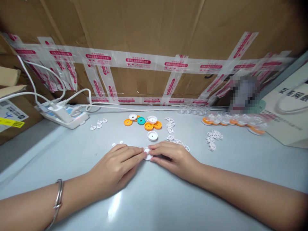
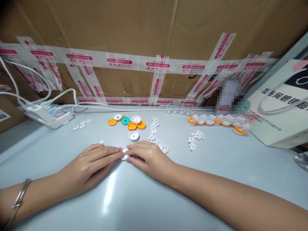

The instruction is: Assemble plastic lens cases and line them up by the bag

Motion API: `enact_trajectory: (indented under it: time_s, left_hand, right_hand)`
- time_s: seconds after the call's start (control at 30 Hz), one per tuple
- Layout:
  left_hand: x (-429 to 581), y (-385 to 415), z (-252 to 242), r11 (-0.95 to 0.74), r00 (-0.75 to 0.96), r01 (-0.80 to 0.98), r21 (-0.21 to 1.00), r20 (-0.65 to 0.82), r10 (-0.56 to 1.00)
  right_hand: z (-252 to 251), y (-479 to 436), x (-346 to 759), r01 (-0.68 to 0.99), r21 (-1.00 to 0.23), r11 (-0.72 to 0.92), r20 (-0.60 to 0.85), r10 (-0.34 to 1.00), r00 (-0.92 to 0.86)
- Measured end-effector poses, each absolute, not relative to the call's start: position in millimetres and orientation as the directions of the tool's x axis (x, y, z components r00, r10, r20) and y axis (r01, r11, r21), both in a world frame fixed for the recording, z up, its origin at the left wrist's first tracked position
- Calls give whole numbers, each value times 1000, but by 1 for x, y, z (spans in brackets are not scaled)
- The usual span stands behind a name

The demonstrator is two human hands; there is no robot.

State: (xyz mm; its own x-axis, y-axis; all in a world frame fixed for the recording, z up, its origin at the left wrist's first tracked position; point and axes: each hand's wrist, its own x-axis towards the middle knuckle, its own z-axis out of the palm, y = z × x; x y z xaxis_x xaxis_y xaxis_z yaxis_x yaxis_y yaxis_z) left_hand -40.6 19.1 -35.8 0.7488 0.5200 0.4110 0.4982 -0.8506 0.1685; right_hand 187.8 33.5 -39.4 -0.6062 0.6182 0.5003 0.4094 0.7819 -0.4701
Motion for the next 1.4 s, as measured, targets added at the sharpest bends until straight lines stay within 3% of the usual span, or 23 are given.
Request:
enact_trajectory:
  time_s: [0.2, 0.47, 0.7, 0.9, 1.1, 1.4]
  left_hand:
    - [-40, 19, -36, -845, 754, 510, 160, 391, 528]
    - [-39, 18, -34, -851, 771, 515, 102, 378, 512]
    - [-40, 14, -27, -846, 758, 525, 90, 403, 513]
    - [-70, 39, 7, -762, 589, 628, 158, 543, 599]
    - [-100, 64, 21, -688, 704, 655, 312, 78, 706]
    - [-98, 65, 17, -606, 669, 704, 370, -58, 741]
  right_hand:
    - [-40, 33, 187, 411, -376, 831, 549, 556, -623]
    - [-41, 32, 186, 446, -329, 832, 498, 554, -667]
    - [-37, 30, 186, 423, -378, 824, 485, 565, -667]
    - [-31, 28, 188, 413, -478, 775, 441, 618, -650]
    - [-26, 24, 188, 446, -521, 727, 382, 667, -640]
    - [-22, 21, 185, 424, -524, 739, 350, 640, -684]
